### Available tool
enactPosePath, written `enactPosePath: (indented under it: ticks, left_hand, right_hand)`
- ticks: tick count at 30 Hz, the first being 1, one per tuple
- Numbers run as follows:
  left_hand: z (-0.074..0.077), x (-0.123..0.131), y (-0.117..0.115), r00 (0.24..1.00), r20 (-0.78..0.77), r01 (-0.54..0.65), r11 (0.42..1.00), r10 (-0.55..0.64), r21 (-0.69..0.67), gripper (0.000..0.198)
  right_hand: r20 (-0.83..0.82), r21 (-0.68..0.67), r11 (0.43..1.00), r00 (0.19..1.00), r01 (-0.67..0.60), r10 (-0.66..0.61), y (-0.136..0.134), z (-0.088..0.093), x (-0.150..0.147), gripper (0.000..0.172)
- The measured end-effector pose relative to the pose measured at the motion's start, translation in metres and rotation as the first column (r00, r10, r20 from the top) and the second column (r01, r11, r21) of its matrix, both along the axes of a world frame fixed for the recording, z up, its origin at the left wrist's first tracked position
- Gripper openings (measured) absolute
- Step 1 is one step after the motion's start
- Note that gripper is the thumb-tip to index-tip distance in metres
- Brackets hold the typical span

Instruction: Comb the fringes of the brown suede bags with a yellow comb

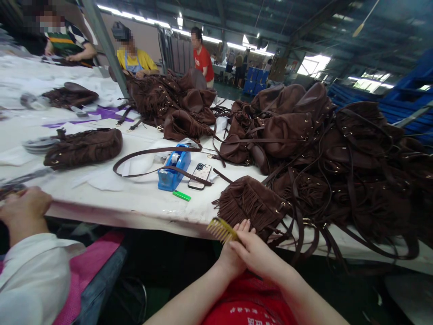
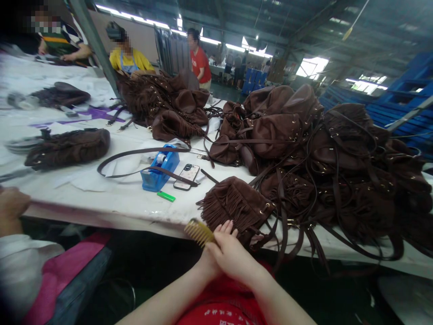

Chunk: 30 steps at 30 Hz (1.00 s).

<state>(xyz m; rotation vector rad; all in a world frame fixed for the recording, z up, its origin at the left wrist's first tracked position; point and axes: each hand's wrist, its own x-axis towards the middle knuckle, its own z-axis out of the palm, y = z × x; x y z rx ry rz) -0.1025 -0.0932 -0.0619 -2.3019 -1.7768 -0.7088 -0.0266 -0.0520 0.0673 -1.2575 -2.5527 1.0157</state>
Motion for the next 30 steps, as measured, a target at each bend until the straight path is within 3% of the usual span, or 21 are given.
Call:
enactPosePath:
  ticks: [2, 4, 6, 8, 10, 13, 15, 17, 19, 21, 23, 25, 26, 28, 30]
  left_hand:
    - [0.008, -0.003, -0.001, 0.999, 0.028, 0.027, 0.999, -0.026, -0.023, 0.061]
    - [0.015, -0.005, -0.003, 0.998, 0.056, 0.044, 0.997, -0.041, -0.061, 0.064]
    - [0.02, -0.007, -0.005, 0.997, 0.067, 0.047, 0.996, -0.042, -0.08, 0.065]
    - [0.021, -0.008, -0.005, 0.997, 0.062, 0.048, 0.996, -0.043, -0.077, 0.064]
    - [0.021, -0.008, -0.005, 0.997, 0.062, 0.05, 0.996, -0.046, -0.072, 0.064]
    - [0.017, -0.006, -0.004, 0.996, 0.077, 0.056, 0.997, -0.051, -0.057, 0.063]
    - [0.01, -0.004, -0.003, 0.995, 0.09, 0.048, 0.998, -0.044, -0.038, 0.061]
    - [0.001, -0.001, -0.001, 0.997, 0.074, 0.027, 1.0, -0.026, -0.014, 0.061]
    - [-0.007, 0.001, 0.0, 1.0, 0.029, 0.007, 1.0, -0.008, 0.011, 0.061]
    - [-0.012, 0.002, 0.001, 1.0, -0.005, -0.002, 0.999, 0.002, 0.032, 0.061]
    - [-0.01, 0.001, 0.001, 1.0, 0.008, 0.013, 0.999, -0.013, 0.039, 0.06]
    - [-0.005, -0.001, -0.001, 0.999, 0.036, 0.037, 0.999, -0.038, 0.014, 0.061]
    - [-0.002, -0.003, -0.002, 0.998, 0.046, 0.047, 0.999, -0.047, 0.0, 0.062]
    - [0.003, -0.005, -0.003, 0.998, 0.046, 0.052, 0.998, -0.051, -0.019, 0.063]
    - [0.004, -0.006, -0.004, 0.998, 0.035, 0.055, 0.998, -0.055, 0.004, 0.062]
  right_hand:
    - [-0.028, 0.135, 0.98, 0.989, 0.147, -0.144, 0.016, -0.002, 0.004, 0.02]
    - [0.045, 0.281, 0.916, 0.95, 0.285, -0.309, 0.039, -0.008, 0.01, 0.022]
    - [0.172, 0.375, 0.871, 0.899, 0.318, -0.402, 0.058, -0.014, 0.015, 0.018]
    - [0.266, 0.372, 0.881, 0.875, 0.293, -0.404, 0.067, -0.02, 0.019, 0.016]
    - [0.281, 0.295, 0.922, 0.899, 0.252, -0.336, 0.066, -0.023, 0.021, 0.015]
    - [0.176, 0.153, 0.971, 0.962, 0.185, -0.211, 0.054, -0.019, 0.025, 0.013]
    - [0.104, -0.027, 0.992, 0.987, 0.124, -0.12, 0.041, -0.014, 0.026, 0.014]
    - [0.048, -0.253, 0.967, 0.999, 0.014, -0.002, 0.026, -0.008, 0.025, 0.015]
    - [-0.031, -0.347, 0.928, 0.991, -0.133, 0.13, 0.012, -0.002, 0.022, 0.015]
    - [-0.097, -0.246, 0.951, 0.981, -0.187, 0.167, 0.004, 0.001, 0.018, 0.013]
    - [-0.089, -0.055, 0.997, 0.995, -0.051, 0.046, 0.007, 0.0, 0.016, 0.01]
    - [-0.007, 0.137, 0.982, 0.991, 0.133, -0.133, 0.017, -0.003, 0.016, 0.016]
    - [0.051, 0.207, 0.964, 0.982, 0.165, -0.179, 0.022, -0.006, 0.016, 0.017]
    - [0.182, 0.276, 0.952, 0.966, 0.13, -0.185, 0.032, -0.011, 0.016, 0.016]
    - [0.271, 0.261, 0.964, 0.954, 0.058, -0.13, 0.034, -0.014, 0.015, 0.015]
